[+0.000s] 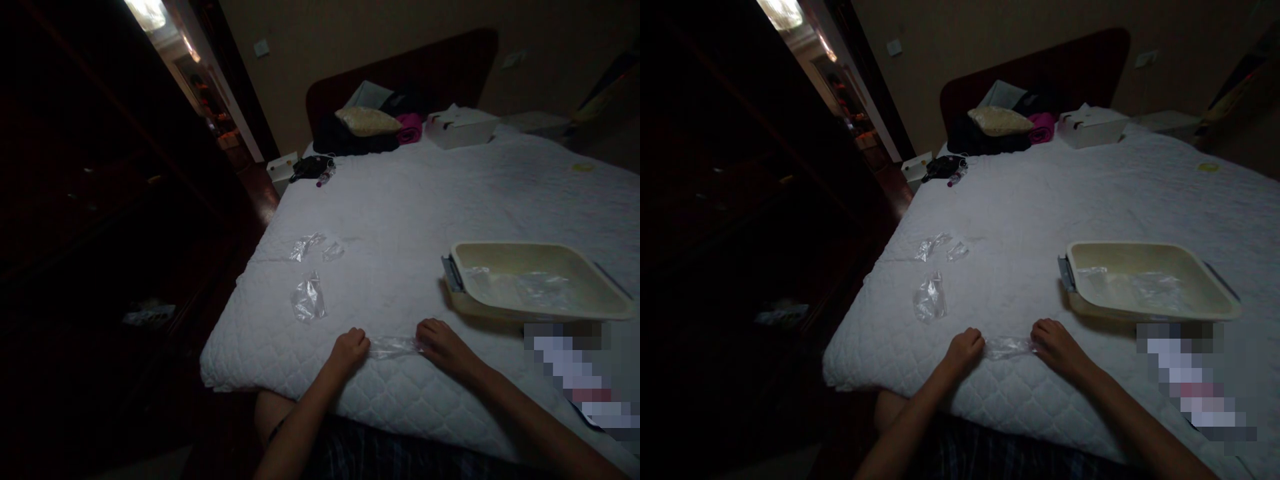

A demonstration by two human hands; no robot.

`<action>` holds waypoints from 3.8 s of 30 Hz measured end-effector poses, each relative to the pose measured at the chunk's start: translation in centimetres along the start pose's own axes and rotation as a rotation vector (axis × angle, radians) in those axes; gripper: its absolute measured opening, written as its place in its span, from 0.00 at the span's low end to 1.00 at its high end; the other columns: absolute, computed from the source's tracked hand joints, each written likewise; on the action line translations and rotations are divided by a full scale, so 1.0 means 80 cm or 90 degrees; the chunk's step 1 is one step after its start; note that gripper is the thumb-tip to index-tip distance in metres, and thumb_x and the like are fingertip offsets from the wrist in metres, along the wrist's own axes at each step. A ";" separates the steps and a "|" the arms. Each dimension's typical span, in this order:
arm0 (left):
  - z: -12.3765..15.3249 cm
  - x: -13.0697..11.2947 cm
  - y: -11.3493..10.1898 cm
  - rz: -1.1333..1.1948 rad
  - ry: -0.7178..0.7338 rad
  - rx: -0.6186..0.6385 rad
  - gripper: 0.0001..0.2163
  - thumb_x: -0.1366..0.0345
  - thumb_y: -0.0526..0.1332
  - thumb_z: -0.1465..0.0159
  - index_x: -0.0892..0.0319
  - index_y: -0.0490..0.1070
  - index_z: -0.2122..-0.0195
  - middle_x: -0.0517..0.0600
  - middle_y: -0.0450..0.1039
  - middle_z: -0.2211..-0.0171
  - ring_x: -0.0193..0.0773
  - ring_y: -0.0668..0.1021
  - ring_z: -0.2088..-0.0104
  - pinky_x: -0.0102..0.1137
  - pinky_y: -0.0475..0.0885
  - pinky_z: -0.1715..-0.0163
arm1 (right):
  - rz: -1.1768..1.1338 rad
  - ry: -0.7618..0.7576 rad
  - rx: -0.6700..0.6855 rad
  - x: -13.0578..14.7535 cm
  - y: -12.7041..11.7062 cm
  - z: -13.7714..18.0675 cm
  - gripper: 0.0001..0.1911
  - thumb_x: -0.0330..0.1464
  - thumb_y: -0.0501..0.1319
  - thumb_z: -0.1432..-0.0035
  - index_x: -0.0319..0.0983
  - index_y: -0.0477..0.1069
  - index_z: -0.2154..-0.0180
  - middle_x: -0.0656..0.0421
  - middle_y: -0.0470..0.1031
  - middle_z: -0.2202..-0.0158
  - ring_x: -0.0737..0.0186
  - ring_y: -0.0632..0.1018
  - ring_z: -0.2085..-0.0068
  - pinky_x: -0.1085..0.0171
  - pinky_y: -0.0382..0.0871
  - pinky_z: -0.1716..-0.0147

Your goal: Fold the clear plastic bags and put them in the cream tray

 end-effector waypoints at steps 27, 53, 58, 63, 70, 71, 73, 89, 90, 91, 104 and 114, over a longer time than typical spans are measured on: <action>0.048 -0.014 -0.024 -0.015 0.356 0.020 0.25 0.57 0.51 0.39 0.67 0.55 0.44 0.63 0.54 0.42 0.49 0.54 0.40 0.43 0.54 0.44 | 0.116 -0.137 -0.055 0.085 0.091 0.021 0.37 0.45 0.53 0.45 0.36 0.44 0.39 0.49 0.49 0.38 0.52 0.53 0.39 0.47 0.51 0.44; 0.054 -0.029 0.013 -0.115 0.207 -0.128 0.10 0.73 0.51 0.38 0.64 0.65 0.56 0.58 0.69 0.54 0.43 0.71 0.52 0.38 0.68 0.57 | 0.073 -0.062 -0.237 0.081 0.065 0.035 0.20 0.25 0.48 0.44 0.38 0.65 0.50 0.51 0.72 0.55 0.58 0.73 0.54 0.56 0.70 0.55; 0.064 -0.055 0.000 -0.124 0.208 -0.040 0.14 0.63 0.53 0.39 0.65 0.64 0.54 0.57 0.70 0.61 0.44 0.72 0.61 0.38 0.68 0.64 | 0.111 -0.103 -0.192 0.099 0.088 0.032 0.20 0.23 0.50 0.48 0.34 0.68 0.54 0.48 0.73 0.56 0.56 0.73 0.55 0.54 0.69 0.56; 0.074 -0.059 -0.011 -0.008 0.357 -0.037 0.22 0.56 0.50 0.39 0.65 0.59 0.48 0.59 0.68 0.56 0.44 0.71 0.58 0.38 0.67 0.62 | 0.049 -0.118 -0.179 0.074 0.087 0.043 0.19 0.23 0.51 0.47 0.38 0.68 0.54 0.52 0.72 0.54 0.59 0.72 0.52 0.53 0.67 0.52; 0.041 -0.036 -0.001 0.001 0.266 -0.144 0.10 0.69 0.50 0.35 0.61 0.65 0.54 0.54 0.67 0.51 0.41 0.67 0.48 0.37 0.64 0.52 | -0.047 -0.114 -0.174 0.057 0.086 0.049 0.16 0.24 0.51 0.45 0.41 0.69 0.57 0.55 0.73 0.54 0.61 0.72 0.51 0.54 0.66 0.51; 0.036 -0.035 0.003 0.015 0.261 -0.146 0.09 0.69 0.50 0.35 0.61 0.66 0.55 0.53 0.68 0.52 0.41 0.67 0.48 0.37 0.64 0.52 | -0.052 -0.101 -0.175 0.058 0.085 0.048 0.15 0.25 0.52 0.45 0.41 0.69 0.57 0.55 0.74 0.54 0.60 0.72 0.52 0.54 0.66 0.51; 0.030 -0.034 0.009 0.051 0.244 -0.156 0.08 0.68 0.51 0.36 0.60 0.67 0.57 0.52 0.70 0.54 0.40 0.68 0.49 0.36 0.65 0.54 | -0.057 -0.065 -0.178 0.058 0.082 0.049 0.15 0.27 0.53 0.44 0.42 0.69 0.55 0.55 0.74 0.55 0.59 0.72 0.52 0.53 0.67 0.51; 0.015 -0.067 0.017 0.337 -0.198 -0.254 0.13 0.66 0.52 0.37 0.60 0.64 0.51 0.51 0.70 0.65 0.37 0.70 0.62 0.35 0.67 0.59 | -0.222 0.310 -0.215 0.067 0.082 0.024 0.09 0.38 0.52 0.44 0.40 0.62 0.65 0.57 0.74 0.70 0.59 0.76 0.66 0.60 0.68 0.64; 0.013 -0.068 0.018 0.331 -0.216 -0.260 0.14 0.66 0.52 0.37 0.60 0.63 0.50 0.51 0.69 0.66 0.38 0.70 0.63 0.35 0.67 0.60 | -0.210 0.318 -0.216 0.068 0.080 0.020 0.08 0.38 0.52 0.44 0.40 0.61 0.65 0.58 0.74 0.71 0.59 0.76 0.67 0.60 0.67 0.65; 0.011 -0.069 0.019 0.321 -0.231 -0.263 0.15 0.66 0.52 0.37 0.60 0.62 0.49 0.51 0.69 0.67 0.38 0.70 0.64 0.35 0.67 0.61 | -0.196 0.323 -0.216 0.068 0.079 0.016 0.08 0.38 0.52 0.45 0.40 0.61 0.65 0.58 0.74 0.72 0.59 0.75 0.68 0.60 0.67 0.66; -0.007 -0.064 0.023 0.270 -0.287 -0.239 0.17 0.63 0.53 0.39 0.61 0.63 0.49 0.52 0.69 0.68 0.41 0.70 0.66 0.37 0.66 0.63 | 0.083 -0.129 -0.220 0.079 0.060 0.015 0.17 0.24 0.51 0.44 0.38 0.66 0.52 0.49 0.72 0.53 0.56 0.72 0.52 0.56 0.68 0.56; 0.001 -0.057 0.011 0.174 -0.098 -0.290 0.20 0.75 0.51 0.43 0.61 0.60 0.48 0.58 0.64 0.51 0.46 0.66 0.49 0.43 0.64 0.53 | 0.067 -0.094 -0.199 0.048 0.083 0.022 0.21 0.21 0.48 0.46 0.37 0.67 0.51 0.49 0.71 0.52 0.57 0.72 0.51 0.54 0.70 0.55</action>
Point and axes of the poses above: each hand's wrist, its own z-axis away from the middle knuckle, its own y-axis out of the palm, x = y × z, the point moved 2 cm from there along -z, towards the middle knuckle
